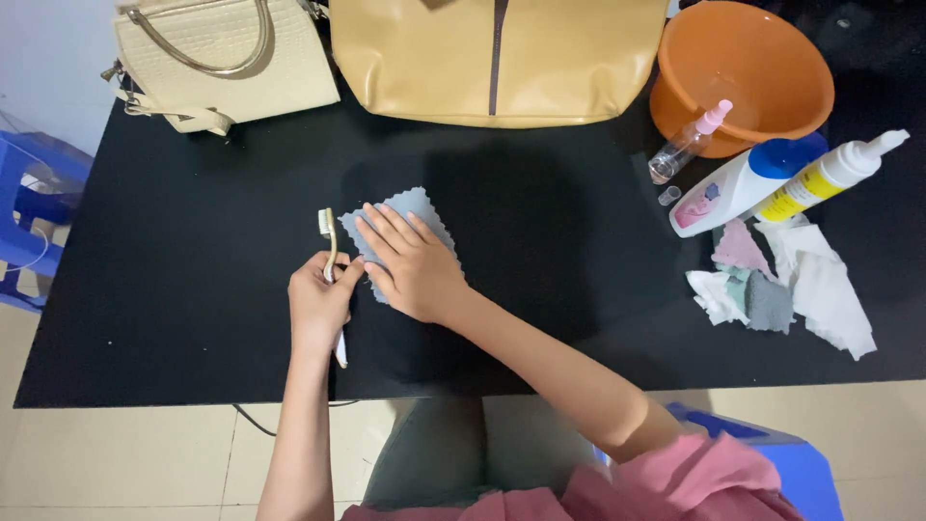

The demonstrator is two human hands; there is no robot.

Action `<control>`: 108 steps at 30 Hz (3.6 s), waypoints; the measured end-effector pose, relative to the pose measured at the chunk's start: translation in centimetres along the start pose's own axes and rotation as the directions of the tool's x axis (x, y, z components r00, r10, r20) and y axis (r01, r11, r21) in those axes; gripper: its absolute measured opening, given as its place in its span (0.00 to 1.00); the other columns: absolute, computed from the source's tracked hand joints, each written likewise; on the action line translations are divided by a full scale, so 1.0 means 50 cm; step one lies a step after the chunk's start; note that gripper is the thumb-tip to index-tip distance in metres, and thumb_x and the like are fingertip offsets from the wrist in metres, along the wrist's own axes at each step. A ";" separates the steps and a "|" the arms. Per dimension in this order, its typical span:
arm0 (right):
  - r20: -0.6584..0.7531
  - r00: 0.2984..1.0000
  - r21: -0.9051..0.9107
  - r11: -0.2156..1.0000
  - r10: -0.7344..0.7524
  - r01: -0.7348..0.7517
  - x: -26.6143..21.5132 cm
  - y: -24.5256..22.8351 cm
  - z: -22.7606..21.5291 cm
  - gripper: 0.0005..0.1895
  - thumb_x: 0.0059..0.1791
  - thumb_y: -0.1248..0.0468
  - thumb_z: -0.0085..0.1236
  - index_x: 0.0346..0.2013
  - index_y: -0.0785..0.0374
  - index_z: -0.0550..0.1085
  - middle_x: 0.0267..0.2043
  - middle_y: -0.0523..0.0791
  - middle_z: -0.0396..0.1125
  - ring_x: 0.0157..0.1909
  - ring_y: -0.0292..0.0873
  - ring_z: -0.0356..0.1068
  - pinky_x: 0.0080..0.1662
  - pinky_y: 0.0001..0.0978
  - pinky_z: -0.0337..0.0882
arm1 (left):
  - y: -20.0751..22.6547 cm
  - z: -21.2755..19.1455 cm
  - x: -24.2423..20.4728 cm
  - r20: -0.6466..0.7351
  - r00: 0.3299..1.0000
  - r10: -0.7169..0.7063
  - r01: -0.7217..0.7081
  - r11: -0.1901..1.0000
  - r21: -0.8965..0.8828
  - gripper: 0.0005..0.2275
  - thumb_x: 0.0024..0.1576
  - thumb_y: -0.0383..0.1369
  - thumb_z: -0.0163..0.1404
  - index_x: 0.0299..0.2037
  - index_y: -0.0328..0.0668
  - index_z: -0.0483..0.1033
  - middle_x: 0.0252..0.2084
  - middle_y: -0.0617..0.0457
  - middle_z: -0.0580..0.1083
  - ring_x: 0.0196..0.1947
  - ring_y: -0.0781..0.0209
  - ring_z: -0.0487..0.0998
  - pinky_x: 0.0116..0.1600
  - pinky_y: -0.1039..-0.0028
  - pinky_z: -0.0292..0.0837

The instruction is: The person is cleaning a black leather item by applying a cleaning agent with a toothbrush and then wiping it with a cloth.

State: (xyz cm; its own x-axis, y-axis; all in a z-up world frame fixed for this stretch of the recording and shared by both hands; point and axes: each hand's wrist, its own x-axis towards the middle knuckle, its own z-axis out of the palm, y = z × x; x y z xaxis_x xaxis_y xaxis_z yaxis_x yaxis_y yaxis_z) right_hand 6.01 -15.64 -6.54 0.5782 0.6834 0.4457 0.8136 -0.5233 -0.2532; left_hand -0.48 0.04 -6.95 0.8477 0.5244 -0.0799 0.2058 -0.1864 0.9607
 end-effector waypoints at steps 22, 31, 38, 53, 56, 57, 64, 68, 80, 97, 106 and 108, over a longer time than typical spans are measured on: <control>0.223 0.942 -0.113 0.967 0.249 -0.229 -0.100 0.247 -0.177 0.30 0.61 0.53 0.35 0.77 0.56 0.53 0.80 0.51 0.45 0.80 0.52 0.44 0.75 0.52 0.39 | 0.034 -0.004 -0.014 0.019 0.996 -0.087 0.088 0.995 -0.038 0.05 0.59 0.26 0.58 0.35 0.30 0.76 0.17 0.52 0.67 0.06 0.66 0.63 0.13 0.77 0.57; 0.210 0.893 -0.179 0.914 0.397 -0.364 -0.165 0.372 -0.270 0.31 0.60 0.54 0.40 0.77 0.57 0.53 0.80 0.48 0.45 0.80 0.49 0.43 0.75 0.48 0.39 | 0.041 -0.004 -0.016 0.007 0.995 -0.098 0.098 0.992 -0.075 0.06 0.58 0.25 0.58 0.36 0.28 0.76 0.17 0.52 0.66 0.08 0.68 0.62 0.11 0.78 0.57; 0.246 0.833 -0.181 0.868 0.496 -0.463 -0.188 0.426 -0.282 0.32 0.61 0.48 0.32 0.79 0.53 0.48 0.82 0.45 0.38 0.81 0.48 0.36 0.76 0.46 0.31 | 0.044 -0.005 -0.017 0.012 0.995 -0.101 0.102 0.991 -0.084 0.06 0.58 0.25 0.58 0.37 0.26 0.76 0.17 0.50 0.65 0.07 0.66 0.61 0.11 0.77 0.57; 0.179 0.848 0.204 0.825 0.498 -0.528 -0.159 0.402 -0.318 0.27 0.60 0.61 0.26 0.73 0.71 0.56 0.75 0.60 0.48 0.76 0.60 0.46 0.72 0.52 0.43 | 0.034 -0.003 -0.018 -0.014 0.991 -0.132 0.131 0.989 -0.075 0.06 0.57 0.26 0.59 0.35 0.29 0.76 0.19 0.51 0.66 0.08 0.66 0.64 0.12 0.77 0.60; 0.219 0.656 0.839 0.203 0.723 -0.505 -0.182 0.471 -0.267 0.24 0.55 0.60 0.44 0.62 0.72 0.69 0.61 0.58 0.66 0.64 0.55 0.65 0.66 0.48 0.62 | 0.033 0.001 -0.013 -0.016 0.991 -0.130 0.128 0.989 -0.076 0.06 0.57 0.26 0.59 0.34 0.29 0.77 0.18 0.51 0.66 0.08 0.66 0.64 0.11 0.77 0.60; 0.385 0.504 0.923 -0.327 0.773 -0.202 -0.207 0.523 -0.226 0.23 0.51 0.53 0.58 0.56 0.61 0.77 0.54 0.48 0.75 0.57 0.43 0.76 0.63 0.41 0.71 | 0.032 0.003 -0.013 -0.015 0.992 -0.126 0.124 0.989 -0.076 0.06 0.57 0.26 0.59 0.34 0.29 0.76 0.17 0.51 0.66 0.07 0.65 0.64 0.11 0.76 0.60; 0.120 0.404 0.949 0.014 0.907 -0.314 -0.038 0.320 -0.151 0.05 0.50 0.56 0.58 0.34 0.51 0.78 0.37 0.40 0.71 0.43 0.34 0.67 0.54 0.34 0.64 | 0.038 0.000 -0.012 -0.020 0.990 -0.140 0.136 0.985 -0.110 0.07 0.56 0.27 0.60 0.35 0.28 0.77 0.17 0.52 0.67 0.06 0.66 0.63 0.10 0.77 0.59; 0.347 0.534 0.874 -0.060 0.771 -0.482 0.096 0.210 -0.057 0.27 0.51 0.42 0.52 0.62 0.47 0.71 0.62 0.46 0.64 0.63 0.47 0.63 0.64 0.45 0.57 | 0.075 -0.005 0.015 -0.095 0.992 -0.080 0.063 0.983 -0.172 0.10 0.57 0.28 0.59 0.42 0.26 0.76 0.18 0.52 0.65 0.06 0.66 0.64 0.10 0.76 0.57; 0.185 0.979 -0.026 0.996 0.087 -0.083 0.175 0.085 0.109 0.30 0.63 0.49 0.28 0.77 0.58 0.54 0.81 0.49 0.39 0.82 0.46 0.39 0.78 0.44 0.33 | -0.104 0.040 0.228 -0.066 0.998 -0.020 0.017 0.999 -0.048 0.09 0.58 0.30 0.56 0.30 0.27 0.78 0.15 0.48 0.66 0.08 0.61 0.68 0.11 0.69 0.66; 0.218 0.957 -0.021 0.982 0.189 -0.189 0.093 0.251 -0.047 0.31 0.60 0.51 0.37 0.74 0.63 0.58 0.77 0.55 0.51 0.79 0.54 0.47 0.75 0.50 0.41 | 0.028 0.021 0.157 0.005 0.991 -0.130 0.130 0.986 -0.107 0.07 0.57 0.26 0.57 0.35 0.24 0.77 0.17 0.54 0.65 0.09 0.74 0.63 0.13 0.79 0.64; 0.167 0.928 -0.288 0.917 0.332 -0.276 -0.007 0.390 -0.156 0.30 0.61 0.50 0.37 0.75 0.61 0.58 0.77 0.54 0.52 0.77 0.54 0.50 0.74 0.51 0.42 | 0.016 0.024 0.166 0.018 0.990 -0.141 0.142 0.986 -0.090 0.08 0.58 0.27 0.58 0.35 0.25 0.76 0.17 0.56 0.64 0.09 0.75 0.61 0.13 0.80 0.62; 0.042 0.946 -0.314 0.903 0.322 -0.293 -0.042 0.430 -0.165 0.28 0.60 0.53 0.43 0.74 0.59 0.60 0.74 0.50 0.57 0.75 0.52 0.53 0.72 0.47 0.47 | 0.019 0.025 0.158 -0.003 0.990 -0.141 0.140 0.985 -0.102 0.07 0.57 0.26 0.58 0.34 0.27 0.76 0.17 0.56 0.62 0.08 0.74 0.61 0.14 0.79 0.63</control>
State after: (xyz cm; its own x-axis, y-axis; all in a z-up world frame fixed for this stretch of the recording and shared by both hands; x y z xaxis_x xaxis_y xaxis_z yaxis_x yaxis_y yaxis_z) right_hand 21.79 -32.50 -5.83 0.8111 0.4996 0.3041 0.5464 -0.8327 -0.0894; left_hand 7.04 3.00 -6.98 0.8090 0.5476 -0.2136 0.2711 -0.0253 0.9622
